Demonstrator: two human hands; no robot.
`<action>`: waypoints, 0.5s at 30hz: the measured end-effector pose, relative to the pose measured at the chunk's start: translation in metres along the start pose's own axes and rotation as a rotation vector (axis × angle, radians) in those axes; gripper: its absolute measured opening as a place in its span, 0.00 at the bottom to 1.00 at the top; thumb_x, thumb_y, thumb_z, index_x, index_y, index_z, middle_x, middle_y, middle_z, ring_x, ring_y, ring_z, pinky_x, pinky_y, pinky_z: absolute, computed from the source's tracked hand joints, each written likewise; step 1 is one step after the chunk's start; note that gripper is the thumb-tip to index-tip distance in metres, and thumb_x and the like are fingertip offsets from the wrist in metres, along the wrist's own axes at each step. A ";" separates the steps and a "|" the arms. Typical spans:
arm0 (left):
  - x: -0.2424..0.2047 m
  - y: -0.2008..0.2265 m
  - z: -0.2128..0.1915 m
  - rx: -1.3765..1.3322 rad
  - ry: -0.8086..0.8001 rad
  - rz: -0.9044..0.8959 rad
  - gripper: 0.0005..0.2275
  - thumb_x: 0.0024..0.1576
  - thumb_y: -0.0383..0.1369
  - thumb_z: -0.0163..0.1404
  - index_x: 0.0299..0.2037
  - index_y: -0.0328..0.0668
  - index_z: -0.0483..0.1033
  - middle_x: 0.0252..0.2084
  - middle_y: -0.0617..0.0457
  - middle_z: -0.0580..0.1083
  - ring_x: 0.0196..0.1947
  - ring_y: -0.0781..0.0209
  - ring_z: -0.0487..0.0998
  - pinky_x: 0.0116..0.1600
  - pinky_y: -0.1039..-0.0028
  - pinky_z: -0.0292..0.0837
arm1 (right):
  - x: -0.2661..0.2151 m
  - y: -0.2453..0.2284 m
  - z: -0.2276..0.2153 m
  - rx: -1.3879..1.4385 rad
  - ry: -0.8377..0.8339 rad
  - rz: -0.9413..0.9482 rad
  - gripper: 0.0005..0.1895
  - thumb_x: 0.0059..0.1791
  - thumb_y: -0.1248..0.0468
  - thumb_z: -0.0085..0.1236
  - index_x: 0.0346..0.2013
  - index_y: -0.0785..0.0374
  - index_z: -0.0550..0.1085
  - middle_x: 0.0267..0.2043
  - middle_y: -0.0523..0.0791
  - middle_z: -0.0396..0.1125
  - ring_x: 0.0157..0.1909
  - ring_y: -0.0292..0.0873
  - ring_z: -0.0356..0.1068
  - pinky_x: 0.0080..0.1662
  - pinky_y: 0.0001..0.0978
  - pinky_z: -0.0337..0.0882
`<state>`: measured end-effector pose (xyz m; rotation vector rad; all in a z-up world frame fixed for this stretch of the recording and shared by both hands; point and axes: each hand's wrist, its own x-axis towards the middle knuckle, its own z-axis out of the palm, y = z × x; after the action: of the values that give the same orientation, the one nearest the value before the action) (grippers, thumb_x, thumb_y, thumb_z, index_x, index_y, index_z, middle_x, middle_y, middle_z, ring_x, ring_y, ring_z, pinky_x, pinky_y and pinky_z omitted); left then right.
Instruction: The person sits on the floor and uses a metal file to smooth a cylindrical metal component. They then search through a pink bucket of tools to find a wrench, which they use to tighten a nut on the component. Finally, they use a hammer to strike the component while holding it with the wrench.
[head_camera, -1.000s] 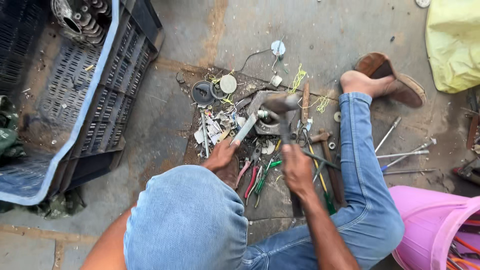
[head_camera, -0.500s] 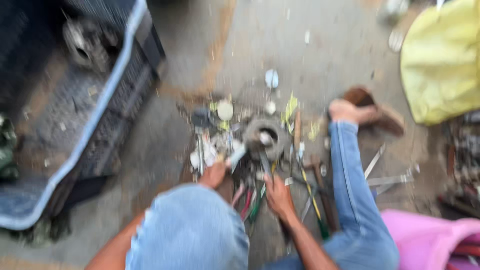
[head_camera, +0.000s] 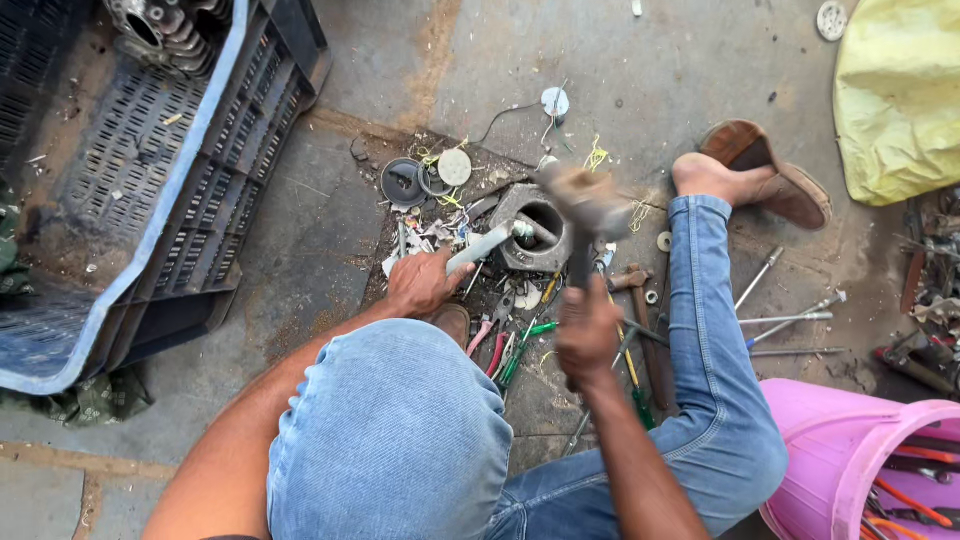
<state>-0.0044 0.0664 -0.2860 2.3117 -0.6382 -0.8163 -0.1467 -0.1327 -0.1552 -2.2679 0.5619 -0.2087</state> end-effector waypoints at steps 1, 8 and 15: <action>0.002 -0.001 -0.001 0.027 -0.001 0.004 0.27 0.62 0.58 0.41 0.42 0.38 0.77 0.29 0.39 0.78 0.30 0.38 0.80 0.39 0.46 0.70 | 0.000 0.016 0.017 -0.077 0.023 -0.028 0.25 0.59 0.44 0.37 0.39 0.62 0.68 0.17 0.47 0.60 0.18 0.45 0.64 0.24 0.44 0.62; -0.003 -0.008 0.025 0.075 0.042 0.071 0.26 0.61 0.57 0.41 0.44 0.39 0.77 0.26 0.40 0.78 0.26 0.40 0.79 0.34 0.48 0.71 | 0.002 0.038 0.027 -0.168 -0.154 0.075 0.24 0.60 0.46 0.44 0.35 0.64 0.69 0.20 0.51 0.63 0.21 0.51 0.66 0.27 0.48 0.65; 0.007 -0.015 0.017 0.170 0.063 0.106 0.27 0.63 0.58 0.39 0.33 0.40 0.78 0.24 0.42 0.77 0.24 0.43 0.78 0.30 0.52 0.70 | 0.017 -0.036 -0.050 0.142 0.048 -0.267 0.23 0.58 0.48 0.36 0.42 0.67 0.68 0.17 0.45 0.61 0.19 0.41 0.65 0.24 0.38 0.64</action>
<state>-0.0074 0.0661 -0.3094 2.4215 -0.8222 -0.6599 -0.1360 -0.1513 -0.0957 -2.1980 0.2578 -0.4225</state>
